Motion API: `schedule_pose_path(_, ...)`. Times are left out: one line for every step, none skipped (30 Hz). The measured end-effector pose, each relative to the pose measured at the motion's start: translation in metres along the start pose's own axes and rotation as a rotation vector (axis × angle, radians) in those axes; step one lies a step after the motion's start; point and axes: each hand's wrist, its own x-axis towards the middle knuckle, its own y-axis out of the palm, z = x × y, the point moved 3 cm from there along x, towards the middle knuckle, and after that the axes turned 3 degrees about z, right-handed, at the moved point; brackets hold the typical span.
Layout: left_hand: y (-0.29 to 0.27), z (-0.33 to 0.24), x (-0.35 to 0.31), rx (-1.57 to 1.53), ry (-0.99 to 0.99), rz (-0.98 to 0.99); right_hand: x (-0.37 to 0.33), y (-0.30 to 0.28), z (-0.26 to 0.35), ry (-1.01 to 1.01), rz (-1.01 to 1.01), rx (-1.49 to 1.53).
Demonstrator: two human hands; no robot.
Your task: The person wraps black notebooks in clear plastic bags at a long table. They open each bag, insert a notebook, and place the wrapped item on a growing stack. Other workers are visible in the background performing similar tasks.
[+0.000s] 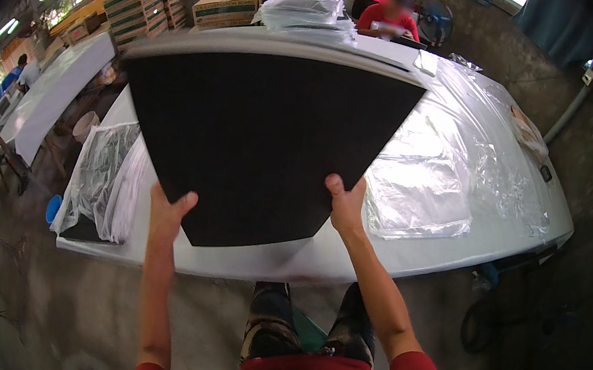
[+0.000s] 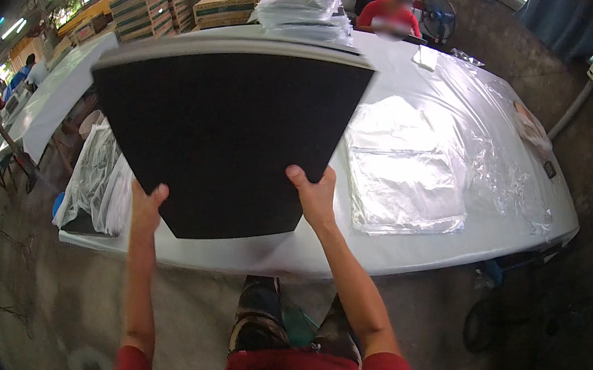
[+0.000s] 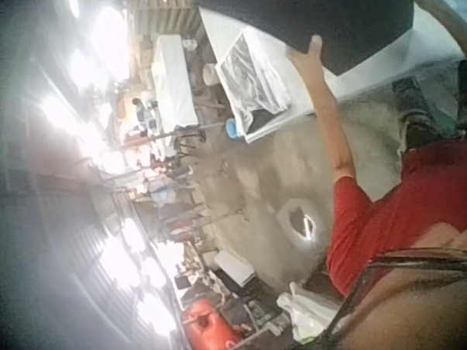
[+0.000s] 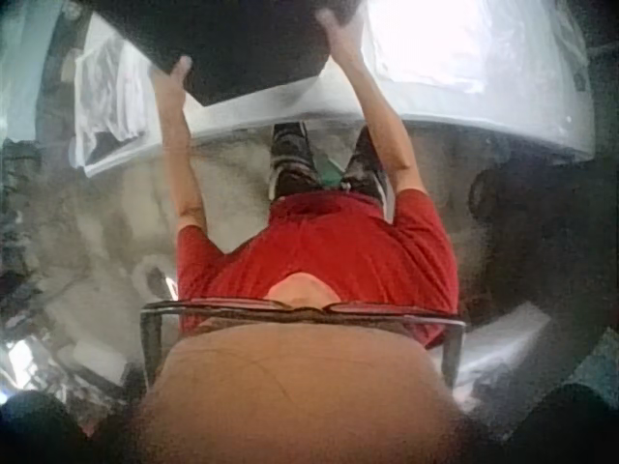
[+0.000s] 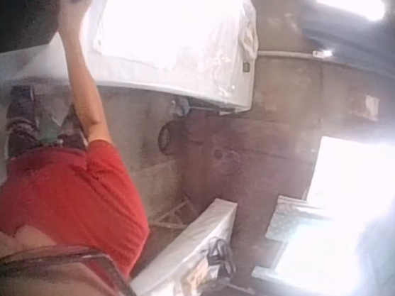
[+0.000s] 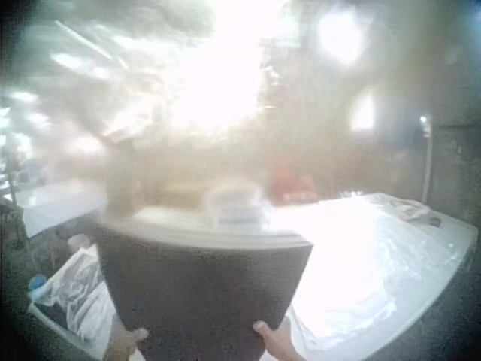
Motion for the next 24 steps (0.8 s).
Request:
schedule_pose_path(0.006, -0.026, 0.006, 0.031, -0.047, 0.047, -0.003, -0.004, 0.000, -0.022, -0.076, 0.065)
schedule_pose_path(0.010, -0.057, 0.012, 0.069, -0.015, 0.097, -0.007, -0.005, -0.001, -0.039, -0.144, 0.137)
schedule_pose_path(0.015, -0.087, 0.018, 0.107, 0.020, 0.147, -0.005, -0.007, -0.002, -0.057, -0.168, 0.198)
schedule_pose_path(0.020, -0.110, 0.027, 0.075, 0.042, 0.229, -0.004, -0.005, 0.003, -0.021, -0.157, 0.265)
schedule_pose_path(0.028, -0.126, 0.034, 0.040, 0.063, 0.313, -0.005, -0.004, 0.007, 0.015, -0.147, 0.329)
schedule_pose_path(0.036, -0.139, 0.034, 0.107, 0.033, 0.333, -0.008, -0.006, 0.003, 0.014, -0.181, 0.372)
schedule_pose_path(0.047, -0.151, 0.034, 0.168, 0.011, 0.358, -0.012, -0.009, -0.004, 0.004, -0.217, 0.413)
schedule_pose_path(0.055, -0.157, 0.034, 0.229, -0.007, 0.381, -0.014, -0.013, -0.010, -0.011, -0.252, 0.453)
schedule_pose_path(0.058, -0.146, 0.030, 0.306, 0.129, 0.386, -0.020, -0.012, -0.014, -0.025, -0.215, 0.447)
schedule_pose_path(0.061, -0.135, 0.029, 0.369, 0.260, 0.337, -0.028, -0.014, -0.017, -0.040, -0.179, 0.441)
schedule_pose_path(0.069, -0.138, 0.025, 0.428, 0.384, 0.309, -0.035, -0.016, -0.014, -0.051, -0.165, 0.430)
schedule_pose_path(0.069, -0.138, 0.026, 0.389, 0.239, 0.363, -0.037, -0.017, -0.014, 0.034, -0.165, 0.445)
schedule_pose_path(0.066, -0.141, 0.030, 0.350, 0.092, 0.414, -0.036, -0.016, -0.015, 0.046, -0.172, 0.450)
schedule_pose_path(0.071, -0.152, 0.033, 0.303, -0.046, 0.471, -0.031, -0.017, -0.014, 0.047, -0.184, 0.450)
schedule_pose_path(0.076, -0.163, 0.033, 0.293, -0.034, 0.501, -0.028, -0.019, -0.013, 0.054, -0.191, 0.444)
schedule_pose_path(0.082, -0.174, 0.033, 0.283, -0.022, 0.531, -0.028, -0.024, -0.017, 0.059, -0.199, 0.466)
schedule_pose_path(0.087, -0.179, 0.031, 0.278, -0.014, 0.560, -0.030, -0.028, -0.026, 0.069, -0.208, 0.492)
schedule_pose_path(0.087, -0.171, 0.028, 0.300, 0.078, 0.539, -0.033, -0.024, -0.028, 0.089, -0.201, 0.523)
schedule_pose_path(0.089, -0.152, 0.025, 0.322, 0.170, 0.517, -0.040, -0.022, -0.029, 0.096, -0.193, 0.515)
schedule_pose_path(0.093, -0.153, 0.023, 0.345, 0.277, 0.502, -0.048, -0.019, -0.025, 0.086, -0.191, 0.508)
schedule_pose_path(0.094, -0.153, 0.026, 0.347, 0.243, 0.524, -0.051, -0.016, -0.022, 0.076, -0.188, 0.502)
schedule_pose_path(0.096, -0.157, 0.031, 0.349, 0.209, 0.544, -0.045, -0.019, -0.024, 0.100, -0.126, 0.515)
schedule_pose_path(0.101, -0.160, 0.029, 0.352, 0.150, 0.581, -0.052, -0.019, -0.029, 0.162, -0.172, 0.540)
schedule_pose_path(0.102, -0.174, 0.026, 0.400, 0.157, 0.563, -0.054, -0.018, -0.029, 0.213, -0.207, 0.561)
